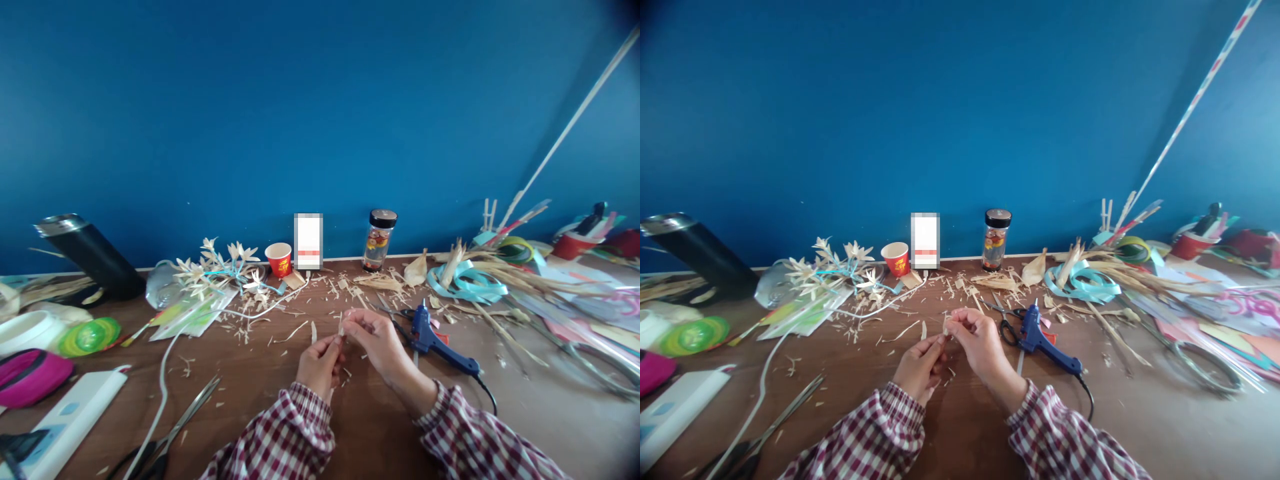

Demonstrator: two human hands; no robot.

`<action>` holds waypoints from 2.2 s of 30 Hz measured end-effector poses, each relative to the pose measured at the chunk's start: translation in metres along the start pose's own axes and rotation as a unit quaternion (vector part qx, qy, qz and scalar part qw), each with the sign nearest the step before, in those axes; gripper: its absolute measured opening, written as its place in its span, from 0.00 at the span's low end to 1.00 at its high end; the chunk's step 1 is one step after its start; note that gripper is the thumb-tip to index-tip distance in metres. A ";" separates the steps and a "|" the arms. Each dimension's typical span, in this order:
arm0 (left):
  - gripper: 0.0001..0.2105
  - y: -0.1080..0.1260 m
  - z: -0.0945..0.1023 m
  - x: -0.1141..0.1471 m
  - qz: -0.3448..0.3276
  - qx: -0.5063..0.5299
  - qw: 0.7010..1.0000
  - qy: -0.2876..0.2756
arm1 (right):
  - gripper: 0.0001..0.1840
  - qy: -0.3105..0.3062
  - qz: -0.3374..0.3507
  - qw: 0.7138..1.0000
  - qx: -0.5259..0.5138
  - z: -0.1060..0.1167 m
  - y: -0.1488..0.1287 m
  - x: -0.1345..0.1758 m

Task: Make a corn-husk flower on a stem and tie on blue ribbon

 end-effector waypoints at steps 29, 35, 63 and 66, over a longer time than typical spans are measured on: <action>0.18 0.000 0.001 0.002 -0.047 0.049 0.998 0.010 | 0.15 0.020 -0.028 0.999 -0.031 -0.001 0.003 0.008; 0.17 0.004 0.005 -0.003 -0.048 0.066 0.997 0.015 | 0.17 0.022 -0.031 0.999 -0.031 -0.002 0.003 0.009; 0.15 0.014 0.011 0.004 -0.115 -0.078 0.990 -0.003 | 0.11 -0.044 -0.129 0.952 -0.272 -0.008 0.016 0.012; 0.15 0.014 0.011 0.006 -0.121 -0.084 0.989 -0.005 | 0.10 -0.048 -0.134 0.945 -0.295 -0.008 0.017 0.013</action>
Point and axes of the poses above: each hand's wrist, its own x-axis away from the middle knuckle, its own z-axis out of the back of the hand, y = z × x, the point moved 1 cm from there along -x, towards the middle knuckle, and after that the axes turned 8 degrees about z, right-handed, at the moved point
